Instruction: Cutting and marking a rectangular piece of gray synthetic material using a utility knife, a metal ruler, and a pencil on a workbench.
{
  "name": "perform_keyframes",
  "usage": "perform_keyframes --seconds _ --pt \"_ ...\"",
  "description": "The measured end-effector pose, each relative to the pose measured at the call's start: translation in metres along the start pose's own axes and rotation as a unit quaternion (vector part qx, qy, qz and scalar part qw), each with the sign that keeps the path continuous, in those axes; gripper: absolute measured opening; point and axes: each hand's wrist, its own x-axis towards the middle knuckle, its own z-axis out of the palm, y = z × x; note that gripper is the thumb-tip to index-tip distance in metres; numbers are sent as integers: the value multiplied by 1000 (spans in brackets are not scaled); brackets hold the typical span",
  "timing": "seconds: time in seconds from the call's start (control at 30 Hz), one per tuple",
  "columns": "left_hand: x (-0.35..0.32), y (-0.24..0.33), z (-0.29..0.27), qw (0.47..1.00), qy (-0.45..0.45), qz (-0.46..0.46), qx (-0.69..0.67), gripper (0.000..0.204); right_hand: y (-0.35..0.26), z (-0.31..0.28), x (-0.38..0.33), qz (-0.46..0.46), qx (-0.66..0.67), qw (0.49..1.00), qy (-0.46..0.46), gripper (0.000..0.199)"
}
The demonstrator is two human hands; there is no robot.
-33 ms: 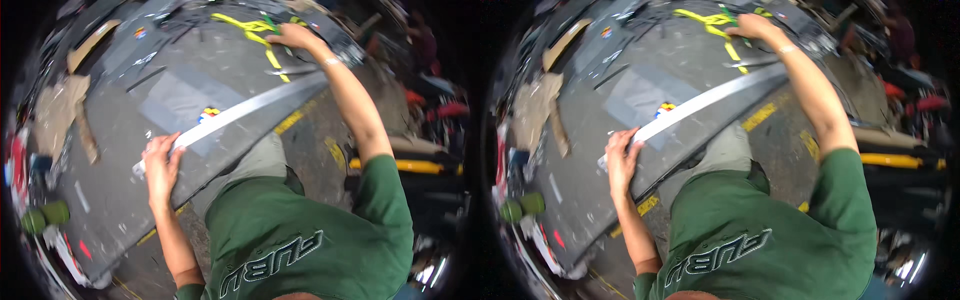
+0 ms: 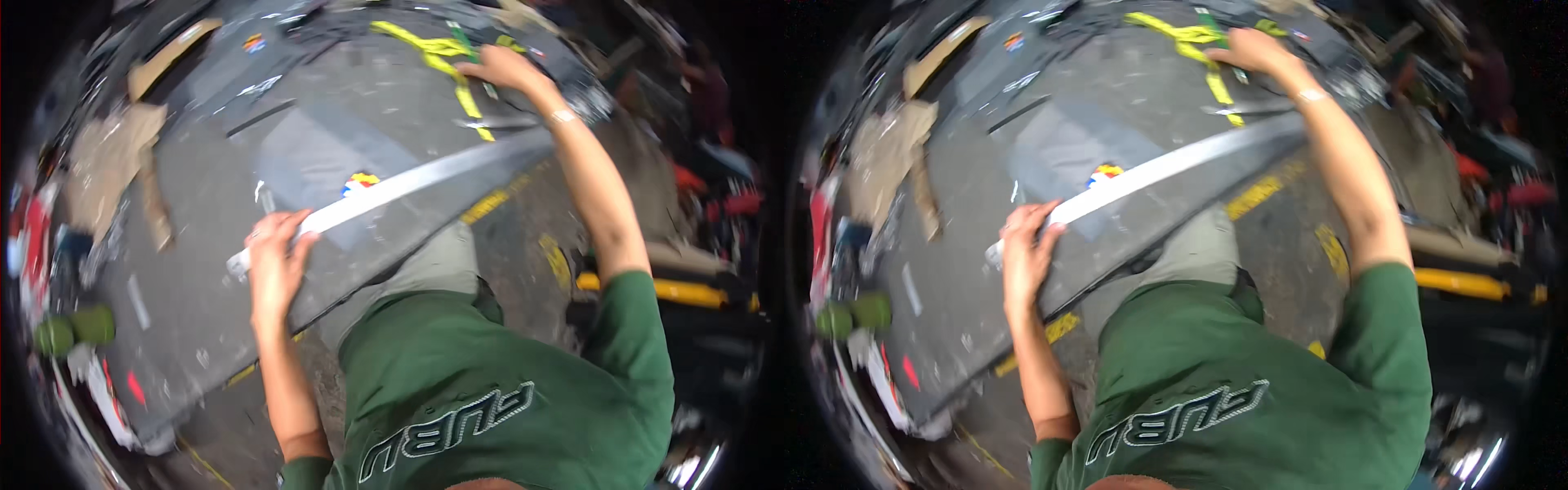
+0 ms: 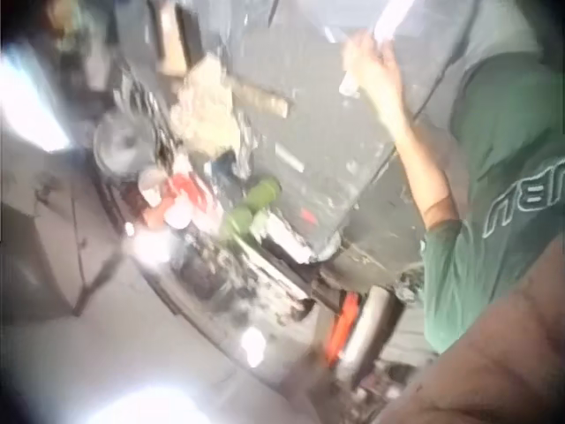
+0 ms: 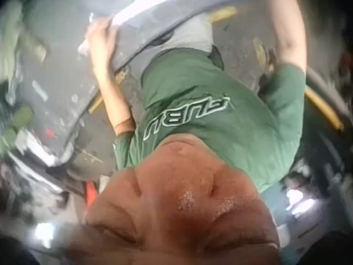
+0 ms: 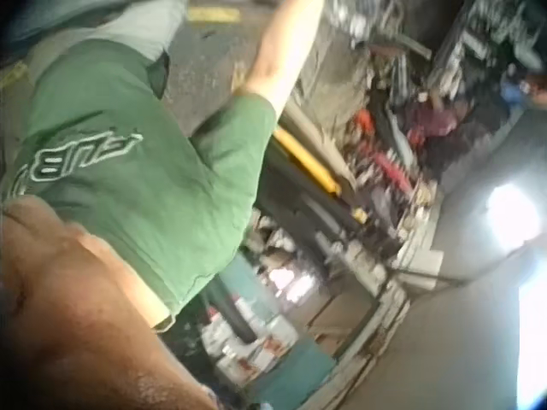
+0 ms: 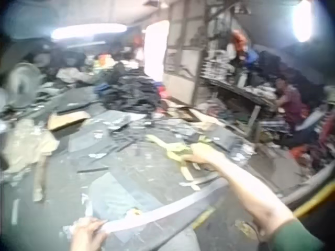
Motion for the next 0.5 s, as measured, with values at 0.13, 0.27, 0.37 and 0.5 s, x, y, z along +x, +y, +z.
perform_keyframes --seconds 0.13,0.27,0.37,0.5 --pt "7 16 0 999 -9 29 17 38 -28 -10 -22 -35 67 997 -36 69" --pt "4 14 0 1000 -9 17 7 40 -51 21 14 -81 64 994 -38 68" --pt "-3 11 -3 1000 0 -4 20 39 -74 -3 19 -36 71 995 -61 83" --pt "2 15 -4 1000 -5 13 17 36 -28 -8 0 -30 167 985 -18 61"
